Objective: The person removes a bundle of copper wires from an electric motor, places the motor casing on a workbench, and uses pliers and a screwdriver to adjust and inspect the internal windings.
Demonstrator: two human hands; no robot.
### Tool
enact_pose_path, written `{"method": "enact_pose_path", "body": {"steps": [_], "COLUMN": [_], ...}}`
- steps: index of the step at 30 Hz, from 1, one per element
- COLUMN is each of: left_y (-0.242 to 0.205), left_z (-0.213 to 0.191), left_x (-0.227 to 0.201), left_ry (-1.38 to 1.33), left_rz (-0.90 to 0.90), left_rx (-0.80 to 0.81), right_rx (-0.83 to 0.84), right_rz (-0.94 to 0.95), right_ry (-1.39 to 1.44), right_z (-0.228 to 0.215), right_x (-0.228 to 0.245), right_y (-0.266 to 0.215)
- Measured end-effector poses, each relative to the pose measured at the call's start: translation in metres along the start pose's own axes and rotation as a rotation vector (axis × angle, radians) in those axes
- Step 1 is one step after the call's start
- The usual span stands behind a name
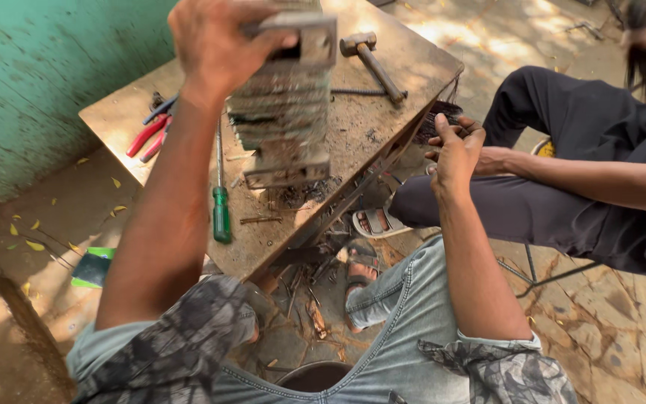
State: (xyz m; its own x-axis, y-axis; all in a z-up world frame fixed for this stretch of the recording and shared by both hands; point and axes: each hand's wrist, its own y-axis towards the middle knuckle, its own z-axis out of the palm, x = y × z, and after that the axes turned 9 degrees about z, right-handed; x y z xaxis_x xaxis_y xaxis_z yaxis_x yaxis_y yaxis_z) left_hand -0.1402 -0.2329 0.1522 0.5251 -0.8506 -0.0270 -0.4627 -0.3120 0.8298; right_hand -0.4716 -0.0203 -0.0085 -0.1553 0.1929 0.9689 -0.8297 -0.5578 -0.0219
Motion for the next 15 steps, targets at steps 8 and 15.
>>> {"method": "enact_pose_path", "body": {"steps": [8,15], "left_y": [-0.004,-0.005], "left_z": [-0.029,-0.029], "left_x": [0.036,-0.031], "left_ry": [-0.624,-0.349], "left_rz": [0.137,0.139], "left_rx": [0.090,-0.165], "right_rx": [0.133,0.142], "right_rz": [-0.181,-0.218], "right_ry": [-0.098,-0.185], "right_z": [0.010,0.030], "right_x": [-0.004,0.004], "right_y": [-0.018,-0.017]}}
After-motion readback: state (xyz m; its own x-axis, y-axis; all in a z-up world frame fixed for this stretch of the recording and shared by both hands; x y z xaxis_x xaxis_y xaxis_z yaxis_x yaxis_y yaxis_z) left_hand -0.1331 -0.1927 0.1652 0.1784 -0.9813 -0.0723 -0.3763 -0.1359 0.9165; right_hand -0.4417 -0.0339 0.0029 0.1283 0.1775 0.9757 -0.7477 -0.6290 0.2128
